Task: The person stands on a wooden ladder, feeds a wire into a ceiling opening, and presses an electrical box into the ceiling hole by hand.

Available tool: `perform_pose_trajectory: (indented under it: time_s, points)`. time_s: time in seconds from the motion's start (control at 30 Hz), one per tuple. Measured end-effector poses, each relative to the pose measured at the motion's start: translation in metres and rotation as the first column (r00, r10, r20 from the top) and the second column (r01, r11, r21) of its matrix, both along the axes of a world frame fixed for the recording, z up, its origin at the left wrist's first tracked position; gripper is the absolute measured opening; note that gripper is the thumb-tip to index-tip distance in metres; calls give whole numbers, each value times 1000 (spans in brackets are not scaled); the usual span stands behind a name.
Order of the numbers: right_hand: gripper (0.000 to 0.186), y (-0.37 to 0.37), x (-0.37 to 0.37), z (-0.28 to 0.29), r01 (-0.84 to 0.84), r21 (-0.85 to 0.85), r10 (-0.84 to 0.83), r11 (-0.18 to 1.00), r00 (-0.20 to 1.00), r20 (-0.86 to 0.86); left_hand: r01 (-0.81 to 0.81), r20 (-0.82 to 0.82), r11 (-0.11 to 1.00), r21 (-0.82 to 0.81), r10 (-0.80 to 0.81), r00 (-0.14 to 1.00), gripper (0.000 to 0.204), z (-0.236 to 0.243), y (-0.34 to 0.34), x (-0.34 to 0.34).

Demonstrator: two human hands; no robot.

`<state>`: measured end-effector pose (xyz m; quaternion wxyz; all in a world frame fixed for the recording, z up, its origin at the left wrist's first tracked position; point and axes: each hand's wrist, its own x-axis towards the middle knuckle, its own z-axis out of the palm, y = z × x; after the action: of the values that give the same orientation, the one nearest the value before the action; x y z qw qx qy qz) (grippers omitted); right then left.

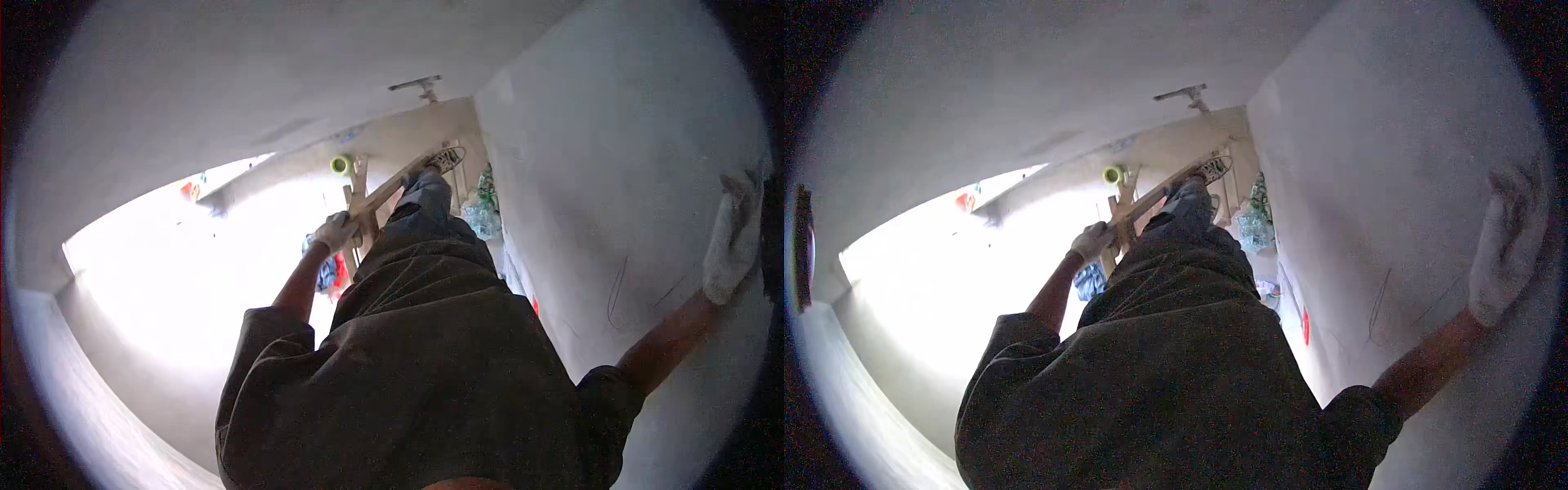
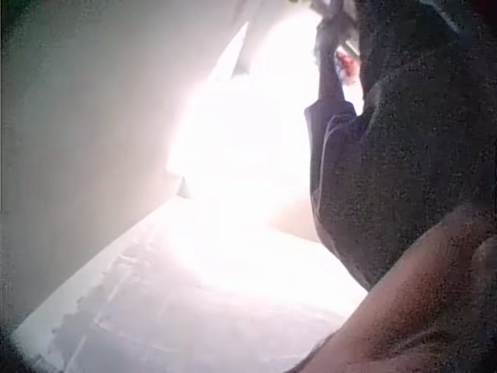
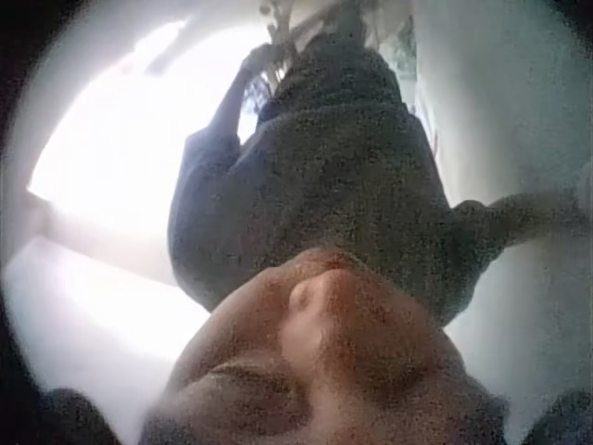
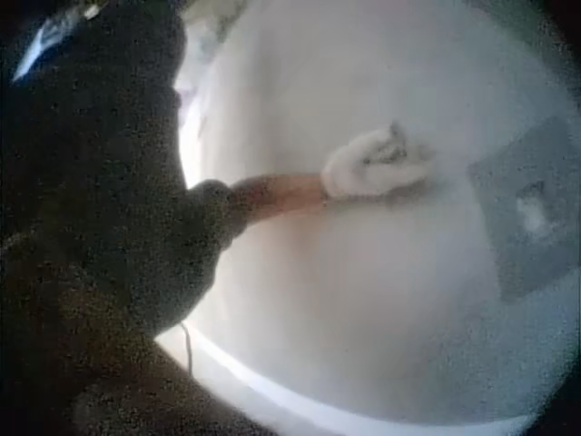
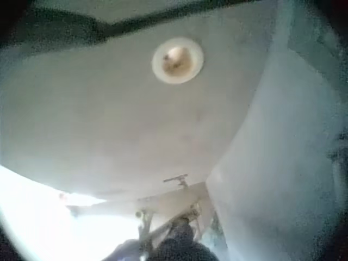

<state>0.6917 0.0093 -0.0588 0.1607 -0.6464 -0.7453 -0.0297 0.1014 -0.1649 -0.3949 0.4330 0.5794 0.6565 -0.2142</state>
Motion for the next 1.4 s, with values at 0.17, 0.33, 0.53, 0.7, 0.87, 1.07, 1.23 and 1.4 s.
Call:
perform_pose_trajectory:
  time_s: [0.17,0.33,0.53,0.7,0.87,1.07,1.23,1.4]
  points:
    - [40,-6,17,5,-73,27,74,997,997,-36,-369,-18,906,207,380,925,46,-13,-49,33]
    - [37,-23,49,6,-63,-1,63,998,996,55,-202,-44,945,258,220,974,33,7,-29,44]
    - [29,-20,43,7,-273,200,199,941,924,327,-573,117,767,287,566,816,37,41,-31,60]
    - [30,-27,37,3,-284,232,290,930,957,10,-497,46,729,471,543,839,42,4,-134,-6]
    - [32,-26,24,2,-253,257,313,933,921,-230,-656,119,687,313,657,745,39,9,-195,-85]
    - [31,-25,24,-3,-266,249,306,931,942,-140,-435,-176,749,500,580,796,40,92,-143,-98]
    - [30,-14,29,4,-356,283,361,891,932,36,-197,-474,830,522,474,742,39,139,-101,-96]
    - [30,-11,18,3,-354,267,311,896,931,190,-107,-364,847,521,334,869,34,126,-68,-64]
